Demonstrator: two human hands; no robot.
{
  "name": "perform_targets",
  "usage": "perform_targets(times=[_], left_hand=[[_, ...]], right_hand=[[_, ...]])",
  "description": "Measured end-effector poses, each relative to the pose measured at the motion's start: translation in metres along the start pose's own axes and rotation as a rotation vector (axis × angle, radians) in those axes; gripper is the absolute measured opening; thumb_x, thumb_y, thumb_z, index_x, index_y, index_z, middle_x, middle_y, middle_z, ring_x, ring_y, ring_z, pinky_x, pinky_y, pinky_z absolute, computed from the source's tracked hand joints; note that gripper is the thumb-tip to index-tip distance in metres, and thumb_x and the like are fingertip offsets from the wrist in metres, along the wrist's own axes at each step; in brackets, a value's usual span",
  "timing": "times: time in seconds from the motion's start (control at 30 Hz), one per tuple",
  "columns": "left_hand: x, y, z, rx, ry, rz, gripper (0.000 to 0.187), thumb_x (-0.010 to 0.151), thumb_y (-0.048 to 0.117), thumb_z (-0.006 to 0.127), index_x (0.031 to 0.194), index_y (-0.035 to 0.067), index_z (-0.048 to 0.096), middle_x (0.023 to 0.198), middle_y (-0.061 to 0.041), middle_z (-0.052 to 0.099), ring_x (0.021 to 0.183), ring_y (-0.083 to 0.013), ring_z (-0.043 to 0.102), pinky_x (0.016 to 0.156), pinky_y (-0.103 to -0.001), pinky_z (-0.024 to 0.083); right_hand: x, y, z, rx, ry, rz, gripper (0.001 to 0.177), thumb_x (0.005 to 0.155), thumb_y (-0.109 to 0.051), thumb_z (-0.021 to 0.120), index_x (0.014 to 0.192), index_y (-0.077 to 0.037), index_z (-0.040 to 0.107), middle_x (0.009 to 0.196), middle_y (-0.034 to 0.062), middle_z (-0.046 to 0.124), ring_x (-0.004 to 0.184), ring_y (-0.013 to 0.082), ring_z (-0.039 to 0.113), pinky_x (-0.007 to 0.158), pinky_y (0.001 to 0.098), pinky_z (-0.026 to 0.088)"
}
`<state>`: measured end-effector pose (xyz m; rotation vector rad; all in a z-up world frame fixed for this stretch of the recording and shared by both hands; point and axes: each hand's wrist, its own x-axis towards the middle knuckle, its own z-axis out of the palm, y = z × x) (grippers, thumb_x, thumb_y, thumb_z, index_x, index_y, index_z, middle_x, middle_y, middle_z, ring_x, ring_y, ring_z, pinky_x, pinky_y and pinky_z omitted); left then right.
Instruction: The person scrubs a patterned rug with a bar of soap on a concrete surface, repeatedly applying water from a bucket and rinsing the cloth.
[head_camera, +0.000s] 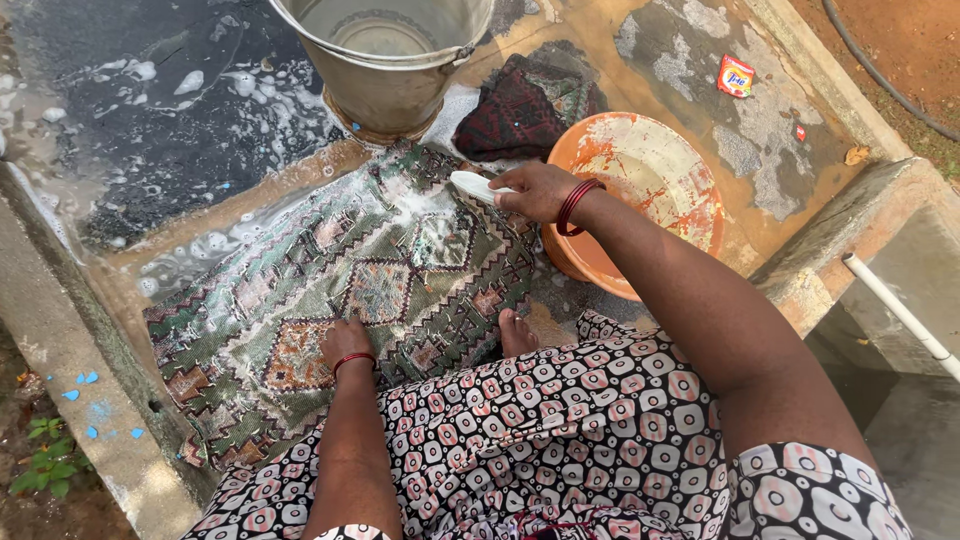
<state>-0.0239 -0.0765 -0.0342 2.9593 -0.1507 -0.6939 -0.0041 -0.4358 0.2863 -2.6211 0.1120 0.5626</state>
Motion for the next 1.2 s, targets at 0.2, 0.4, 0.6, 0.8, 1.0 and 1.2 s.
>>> perform_targets(times=[0.2, 0.4, 0.6, 0.8, 1.0, 1.2], left_hand=[[0.007, -0.006, 0.014, 0.002, 0.056, 0.002, 0.023, 0.102, 0.011, 0.056, 0.12, 0.015, 0.071, 0.127, -0.011, 0.063, 0.119, -0.0264, 0.061, 0.105, -0.046, 0.046], [0.005, 0.001, 0.0, 0.167, 0.019, 0.058, 0.022, 0.1, 0.01, 0.059, 0.114, 0.01, 0.075, 0.122, -0.013, 0.066, 0.103, -0.025, 0.069, 0.102, -0.042, 0.048], [0.005, 0.012, -0.021, 0.221, -0.071, 0.039, 0.018, 0.099, 0.015, 0.065, 0.11, 0.01, 0.078, 0.115, -0.013, 0.07, 0.106, -0.0245, 0.068, 0.102, -0.042, 0.049], [0.01, 0.012, -0.012, 0.286, -0.126, 0.037, 0.028, 0.1, 0.022, 0.063, 0.12, 0.006, 0.074, 0.117, -0.014, 0.069, 0.11, -0.0249, 0.065, 0.102, -0.043, 0.048], [-0.032, 0.03, -0.016, 0.029, 0.094, 0.071, 0.057, 0.086, 0.031, 0.065, 0.14, 0.015, 0.057, 0.144, -0.02, 0.048, 0.136, -0.0428, 0.041, 0.107, -0.06, 0.032], [-0.011, 0.017, 0.044, -0.002, 0.266, 0.376, 0.051, 0.084, 0.038, 0.074, 0.126, 0.01, 0.068, 0.15, -0.012, 0.052, 0.148, -0.0294, 0.037, 0.121, -0.05, 0.023]], right_hand=[[-0.005, 0.007, -0.001, 0.103, -0.023, 0.057, 0.049, 0.093, -0.04, 0.06, 0.134, -0.015, 0.064, 0.119, 0.0145, 0.074, 0.108, 0.0264, 0.071, 0.098, 0.0386, 0.052], [-0.013, 0.022, -0.017, 0.059, 0.045, 0.021, 0.05, 0.093, -0.044, 0.061, 0.137, -0.019, 0.063, 0.116, 0.0142, 0.072, 0.107, 0.0262, 0.066, 0.097, 0.0409, 0.05], [-0.023, 0.028, -0.019, 0.083, 0.062, 0.068, 0.049, 0.093, -0.043, 0.062, 0.136, -0.021, 0.064, 0.11, 0.0134, 0.073, 0.106, 0.0268, 0.067, 0.097, 0.0416, 0.05], [-0.023, 0.035, -0.016, 0.066, 0.07, 0.062, 0.048, 0.093, -0.043, 0.062, 0.136, -0.021, 0.065, 0.117, 0.0144, 0.07, 0.11, 0.0293, 0.066, 0.097, 0.0435, 0.049], [-0.02, 0.035, -0.018, 0.073, 0.083, 0.018, 0.047, 0.094, -0.042, 0.063, 0.136, -0.021, 0.065, 0.118, 0.0159, 0.071, 0.11, 0.0304, 0.066, 0.096, 0.0438, 0.05], [-0.019, 0.033, -0.014, 0.081, 0.067, 0.022, 0.047, 0.094, -0.042, 0.062, 0.136, -0.021, 0.064, 0.117, 0.0158, 0.071, 0.109, 0.0308, 0.067, 0.097, 0.0437, 0.049]])
